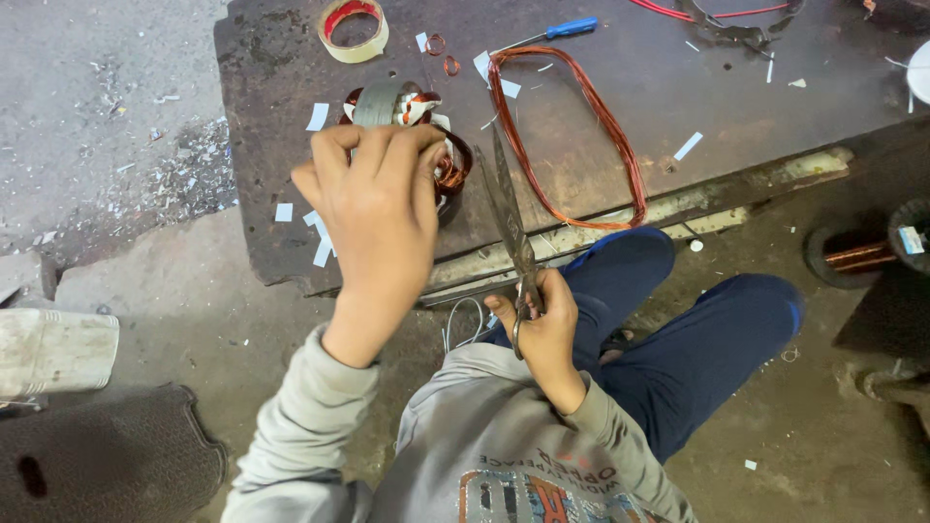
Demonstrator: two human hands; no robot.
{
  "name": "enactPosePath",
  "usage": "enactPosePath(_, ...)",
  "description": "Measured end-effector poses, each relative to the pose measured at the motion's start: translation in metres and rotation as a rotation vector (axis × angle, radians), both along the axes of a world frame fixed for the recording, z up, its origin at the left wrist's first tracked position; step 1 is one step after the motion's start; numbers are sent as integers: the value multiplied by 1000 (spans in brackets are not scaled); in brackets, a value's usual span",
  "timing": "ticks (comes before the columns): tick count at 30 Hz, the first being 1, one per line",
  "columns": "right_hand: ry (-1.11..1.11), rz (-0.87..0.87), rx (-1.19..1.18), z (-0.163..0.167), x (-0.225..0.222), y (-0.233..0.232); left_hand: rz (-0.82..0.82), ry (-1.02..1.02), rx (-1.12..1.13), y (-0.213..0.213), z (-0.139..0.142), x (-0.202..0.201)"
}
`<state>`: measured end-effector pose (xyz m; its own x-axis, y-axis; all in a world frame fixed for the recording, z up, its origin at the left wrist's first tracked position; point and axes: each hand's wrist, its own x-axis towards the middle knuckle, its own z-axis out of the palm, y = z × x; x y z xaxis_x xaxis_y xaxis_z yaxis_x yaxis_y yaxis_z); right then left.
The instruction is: The person uses shears to cut copper wire and then winds the wire into the slots of a motor stator. The person repeatedly cuts and inserts wire segments, adjusting the stator as needed.
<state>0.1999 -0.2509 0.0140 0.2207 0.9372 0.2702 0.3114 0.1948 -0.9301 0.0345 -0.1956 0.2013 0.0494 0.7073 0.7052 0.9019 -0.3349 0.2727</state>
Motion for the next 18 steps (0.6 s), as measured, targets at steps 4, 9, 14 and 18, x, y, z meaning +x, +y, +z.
enactPosePath(4,10,7,7,1,5,-2,-114,456,-69,14,34,-11)
enactPosePath(9,-1,0,6,3,7,-3,-53,1076,-227,47,53,9)
enactPosePath(14,-40,-21,23,1,11,-3,-179,1322,-395,68,49,27)
enactPosePath(18,35,-5,-14,-2,16,-4,-224,1300,-355,85,52,15)
